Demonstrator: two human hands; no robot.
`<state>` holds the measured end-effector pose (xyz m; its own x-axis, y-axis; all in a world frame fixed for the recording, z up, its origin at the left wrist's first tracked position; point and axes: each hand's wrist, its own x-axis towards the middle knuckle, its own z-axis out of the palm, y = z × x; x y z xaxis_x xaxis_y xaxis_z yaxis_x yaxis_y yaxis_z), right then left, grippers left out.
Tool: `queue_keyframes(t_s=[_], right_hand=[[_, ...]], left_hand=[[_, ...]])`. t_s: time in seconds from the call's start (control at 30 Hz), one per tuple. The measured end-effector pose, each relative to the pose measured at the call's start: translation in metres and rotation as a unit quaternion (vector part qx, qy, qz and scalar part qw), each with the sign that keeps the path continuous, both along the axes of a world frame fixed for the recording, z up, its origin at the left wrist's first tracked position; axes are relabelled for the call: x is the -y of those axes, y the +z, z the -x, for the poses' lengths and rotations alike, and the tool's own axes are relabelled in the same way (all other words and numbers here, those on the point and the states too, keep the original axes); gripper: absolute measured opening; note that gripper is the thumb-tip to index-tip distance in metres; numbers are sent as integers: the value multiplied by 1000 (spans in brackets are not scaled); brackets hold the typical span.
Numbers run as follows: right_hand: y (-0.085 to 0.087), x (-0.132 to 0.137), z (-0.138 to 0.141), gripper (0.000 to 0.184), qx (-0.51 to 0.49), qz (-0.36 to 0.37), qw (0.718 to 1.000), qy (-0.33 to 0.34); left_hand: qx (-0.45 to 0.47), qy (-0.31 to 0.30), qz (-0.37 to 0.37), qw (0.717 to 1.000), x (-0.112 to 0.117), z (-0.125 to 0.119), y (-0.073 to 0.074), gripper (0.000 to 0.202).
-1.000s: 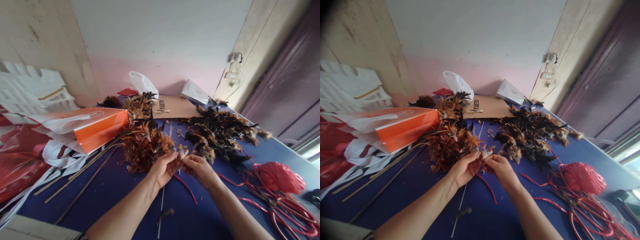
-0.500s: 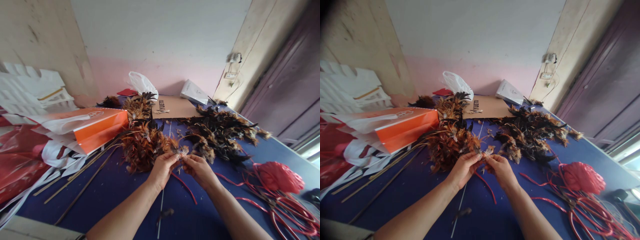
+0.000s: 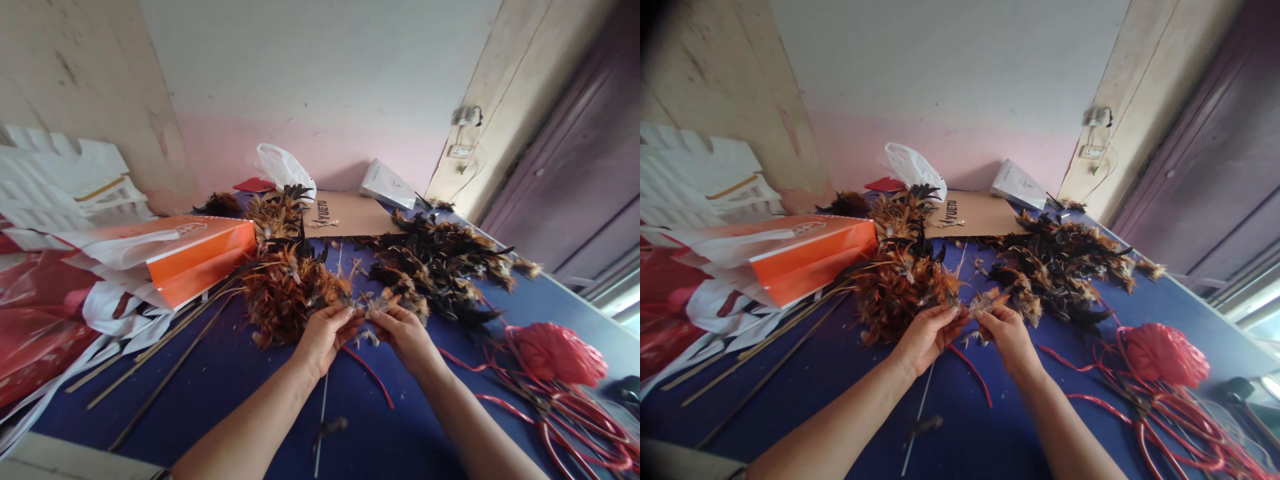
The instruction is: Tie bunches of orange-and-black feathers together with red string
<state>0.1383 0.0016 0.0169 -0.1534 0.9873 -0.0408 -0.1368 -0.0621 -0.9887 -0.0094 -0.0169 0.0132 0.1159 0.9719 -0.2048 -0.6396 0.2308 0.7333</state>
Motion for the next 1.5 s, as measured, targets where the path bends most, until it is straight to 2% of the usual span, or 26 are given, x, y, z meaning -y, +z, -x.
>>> queue_keyframes(t_s=[0.13, 0.43, 0.6, 0.73, 0.9, 1.1, 1.2, 1.3, 1.37, 1.43, 1.5], right_hand=[[3, 1, -3, 20, 82, -54, 995, 10], [8, 3, -4, 12, 158, -86, 983, 28], [9, 3, -6, 16, 154, -86, 984, 39], [10, 3, -6, 14, 126, -90, 988, 8], [12, 3, -6, 14, 127, -84, 988, 22], [12, 3, -6, 12, 140, -80, 986, 41], [11, 3, -7, 15, 140, -79, 986, 38], [10, 2, -7, 20, 148, -90, 985, 25], [11, 3, -6, 22, 183, -124, 975, 18], [12, 5, -5, 21, 251, -198, 947, 9], [13, 8, -3, 19, 329, -288, 899, -3]], left_hand=[[-81, -23, -23, 996, 1, -1, -2, 13], [-147, -76, -40, 985, 2, -1, -4, 17], [-168, -74, -64, 981, 1, -1, -7, 16], [-172, -59, -79, 980, 1, -2, -9, 17], [-185, -94, -88, 974, 3, -3, -7, 18], [-207, -108, -112, 966, 6, -3, -4, 15], [-177, -113, -97, 973, 5, -2, -5, 15], [-84, -113, -38, 989, 2, -1, -6, 15], [-23, -102, 5, 995, 0, 1, -8, 13], [18, -88, 33, 995, -3, 2, -10, 11], [44, -85, 45, 994, -4, 3, -13, 10]])
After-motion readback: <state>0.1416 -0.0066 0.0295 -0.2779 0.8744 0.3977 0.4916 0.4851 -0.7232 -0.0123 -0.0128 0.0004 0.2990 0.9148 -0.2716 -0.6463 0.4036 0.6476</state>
